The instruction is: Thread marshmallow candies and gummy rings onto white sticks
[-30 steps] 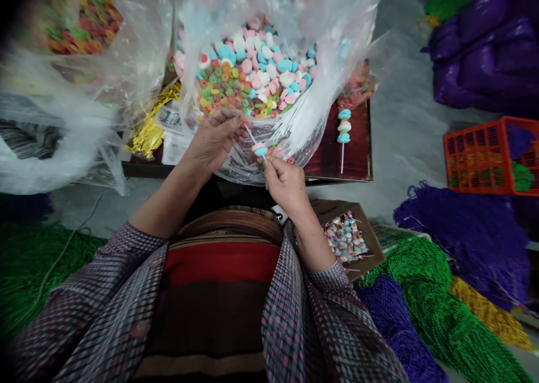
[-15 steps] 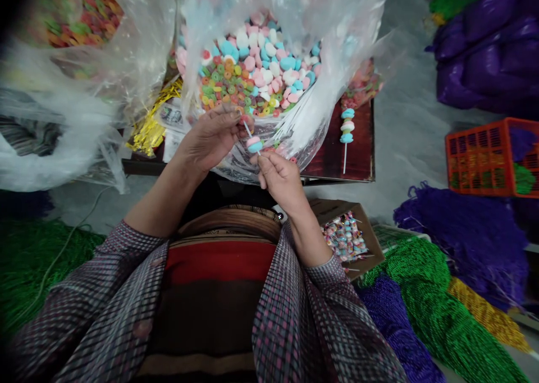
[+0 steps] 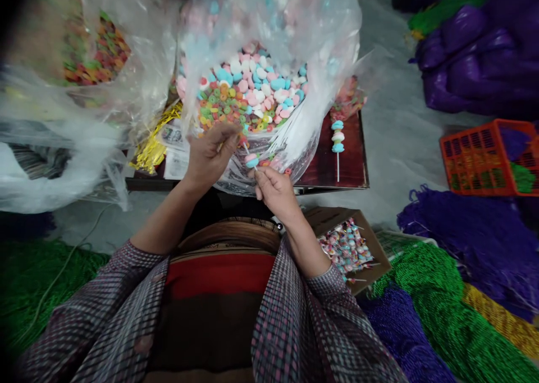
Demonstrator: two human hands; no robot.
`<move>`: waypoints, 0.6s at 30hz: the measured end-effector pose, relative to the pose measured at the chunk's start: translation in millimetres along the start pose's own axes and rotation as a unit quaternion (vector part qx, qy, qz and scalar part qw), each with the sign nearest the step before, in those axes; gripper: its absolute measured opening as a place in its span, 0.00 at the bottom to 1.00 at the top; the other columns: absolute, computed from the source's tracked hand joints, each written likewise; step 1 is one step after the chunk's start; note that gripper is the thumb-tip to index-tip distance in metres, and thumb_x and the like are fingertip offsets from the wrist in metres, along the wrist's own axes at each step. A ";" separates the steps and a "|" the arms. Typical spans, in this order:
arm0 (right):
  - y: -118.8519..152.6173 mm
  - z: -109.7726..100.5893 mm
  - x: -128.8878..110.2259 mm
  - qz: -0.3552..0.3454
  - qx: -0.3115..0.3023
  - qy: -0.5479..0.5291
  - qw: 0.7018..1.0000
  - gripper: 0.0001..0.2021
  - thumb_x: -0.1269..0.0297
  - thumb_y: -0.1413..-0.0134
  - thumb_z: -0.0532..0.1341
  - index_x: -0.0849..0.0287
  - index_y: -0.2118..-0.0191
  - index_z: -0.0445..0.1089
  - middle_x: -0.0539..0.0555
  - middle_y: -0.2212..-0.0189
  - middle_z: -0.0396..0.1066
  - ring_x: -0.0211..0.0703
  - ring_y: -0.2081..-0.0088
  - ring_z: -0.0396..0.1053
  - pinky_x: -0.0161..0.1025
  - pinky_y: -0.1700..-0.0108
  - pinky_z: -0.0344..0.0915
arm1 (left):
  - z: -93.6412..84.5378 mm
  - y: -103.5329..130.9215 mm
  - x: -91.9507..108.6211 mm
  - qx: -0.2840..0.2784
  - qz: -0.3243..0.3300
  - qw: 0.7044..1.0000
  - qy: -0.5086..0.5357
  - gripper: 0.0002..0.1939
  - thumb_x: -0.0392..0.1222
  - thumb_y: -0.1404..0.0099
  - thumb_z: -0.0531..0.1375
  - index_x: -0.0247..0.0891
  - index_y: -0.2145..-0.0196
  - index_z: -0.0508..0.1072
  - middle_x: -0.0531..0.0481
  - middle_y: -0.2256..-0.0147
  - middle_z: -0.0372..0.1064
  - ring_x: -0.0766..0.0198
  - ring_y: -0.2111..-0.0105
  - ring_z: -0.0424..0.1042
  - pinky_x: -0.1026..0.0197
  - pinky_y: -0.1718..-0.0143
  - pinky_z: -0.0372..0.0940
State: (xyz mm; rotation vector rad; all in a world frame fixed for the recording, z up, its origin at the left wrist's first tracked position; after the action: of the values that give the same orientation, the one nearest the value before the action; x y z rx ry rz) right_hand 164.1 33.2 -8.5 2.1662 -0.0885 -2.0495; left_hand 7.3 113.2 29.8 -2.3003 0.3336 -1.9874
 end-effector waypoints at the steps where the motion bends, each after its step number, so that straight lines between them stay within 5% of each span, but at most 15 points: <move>1: -0.5 0.6 2.0 0.008 -0.004 -0.007 1.000 0.27 0.34 0.41 0.62 0.56 0.62 0.74 0.41 0.85 0.62 0.30 0.84 0.52 0.32 0.81 0.46 | 0.4 0.9 1.7 -0.004 0.016 1.000 -0.023 0.06 0.40 0.32 0.65 0.44 0.57 0.79 0.50 0.57 0.81 0.61 0.52 0.77 0.59 0.45 0.69; 6: -1.9 -1.6 1.4 0.039 -0.018 -0.016 0.999 0.27 0.33 0.42 0.62 0.56 0.63 0.72 0.40 0.85 0.64 0.29 0.87 0.52 0.31 0.83 0.46 | 6.4 5.2 6.3 -0.040 0.073 0.991 -0.104 0.11 0.46 0.29 0.63 0.43 0.53 0.80 0.46 0.53 0.82 0.55 0.47 0.77 0.54 0.40 0.67; 12: -10.6 -1.5 -6.9 0.014 0.001 0.037 0.999 0.26 0.34 0.39 0.60 0.55 0.68 0.69 0.43 0.83 0.66 0.30 0.85 0.54 0.32 0.81 0.50 | 22.7 13.9 8.8 -0.072 0.109 0.988 -0.083 0.13 0.49 0.26 0.58 0.43 0.54 0.80 0.45 0.53 0.82 0.58 0.50 0.79 0.55 0.42 0.69; 18: -64.2 -28.2 -19.2 -0.067 0.060 0.120 0.989 0.22 0.41 0.39 0.63 0.55 0.72 0.70 0.48 0.76 0.70 0.36 0.75 0.62 0.36 0.70 0.62 | 12.9 10.7 -8.4 -0.029 0.045 0.998 -0.036 0.17 0.53 0.27 0.59 0.45 0.46 0.76 0.46 0.47 0.79 0.58 0.46 0.76 0.55 0.40 0.67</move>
State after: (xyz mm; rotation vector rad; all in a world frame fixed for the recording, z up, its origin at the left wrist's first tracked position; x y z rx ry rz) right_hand 186.8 101.5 1.9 2.5408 -0.0394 -1.8736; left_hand 17.7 103.6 17.4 -2.3393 0.4849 -1.8730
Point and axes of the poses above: each hand's wrist, its own y-axis away from the middle knuckle, its own z-axis out of the palm, x = y × z, the point moved 7 cm from there along -y, towards the middle knuckle
